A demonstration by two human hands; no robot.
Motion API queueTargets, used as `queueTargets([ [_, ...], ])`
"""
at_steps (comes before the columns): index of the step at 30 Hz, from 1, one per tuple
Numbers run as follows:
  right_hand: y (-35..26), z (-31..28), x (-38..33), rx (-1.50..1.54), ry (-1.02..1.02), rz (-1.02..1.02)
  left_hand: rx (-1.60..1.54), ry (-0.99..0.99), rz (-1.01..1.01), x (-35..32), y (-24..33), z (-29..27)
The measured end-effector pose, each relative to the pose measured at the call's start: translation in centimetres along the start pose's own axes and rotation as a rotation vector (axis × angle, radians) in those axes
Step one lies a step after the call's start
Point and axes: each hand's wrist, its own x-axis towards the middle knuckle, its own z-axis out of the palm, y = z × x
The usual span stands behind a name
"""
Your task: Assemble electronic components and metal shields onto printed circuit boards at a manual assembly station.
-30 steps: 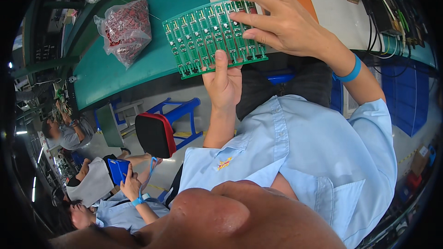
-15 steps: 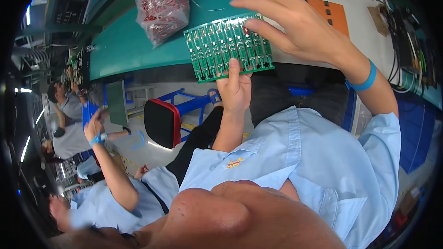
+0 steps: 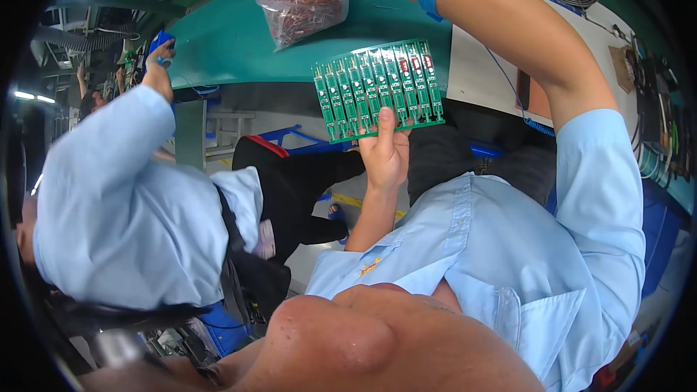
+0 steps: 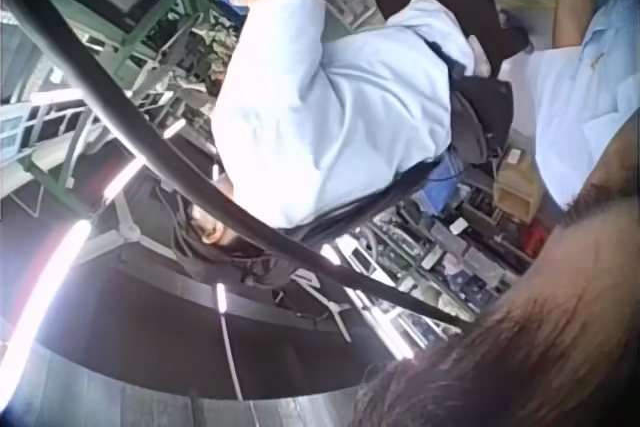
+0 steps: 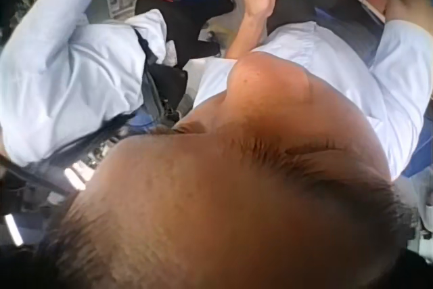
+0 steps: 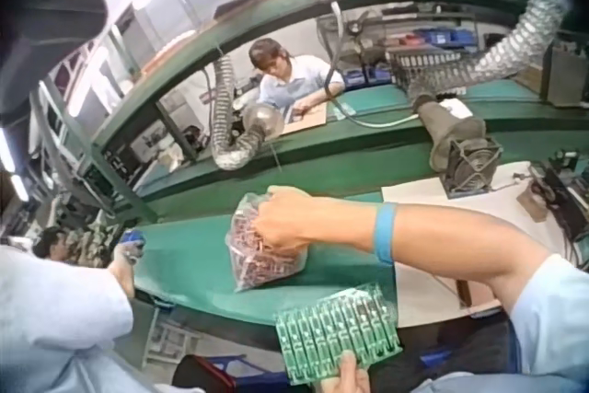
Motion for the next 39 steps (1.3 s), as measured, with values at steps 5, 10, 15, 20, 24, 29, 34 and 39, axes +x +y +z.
queueTargets([
  [5, -0.1, 1.1, 0.5, 0.05, -0.05, -0.068, -0.002, -0.013, 0.011, -1.9, 0.7, 0.3],
  [10, -1.4, -0.1, -0.6, 0.134, 0.012, -0.149, -0.013, -0.039, 0.027, -3.1, 0.9, 0.5],
  [15, -1.6, -1.8, -1.6, 0.205, -0.085, -0.065, -0.009, -0.036, 0.027, -3.3, 0.6, 1.0],
  [20, -1.4, -0.3, -1.6, 0.279, -0.02, -0.011, 0.003, -0.037, 0.015, -2.1, 0.2, 1.0],
  [24, -0.3, -0.3, -1.1, 0.356, -0.058, 0.031, 0.001, -0.007, 0.021, -0.8, 0.5, 1.4],
  [29, 2.1, 1.2, -0.3, 0.515, -0.092, 0.064, -0.011, 0.024, 0.02, 1.4, 0.7, 1.0],
  [34, 5.2, 3.7, 1.4, 0.685, 0.036, 0.084, -0.019, 0.034, 0.006, 4.5, 0.8, -0.3],
  [39, 7.7, 6.0, 3.6, 0.733, 0.086, 0.15, -0.002, 0.018, 0.009, 7.7, 0.7, -2.7],
])
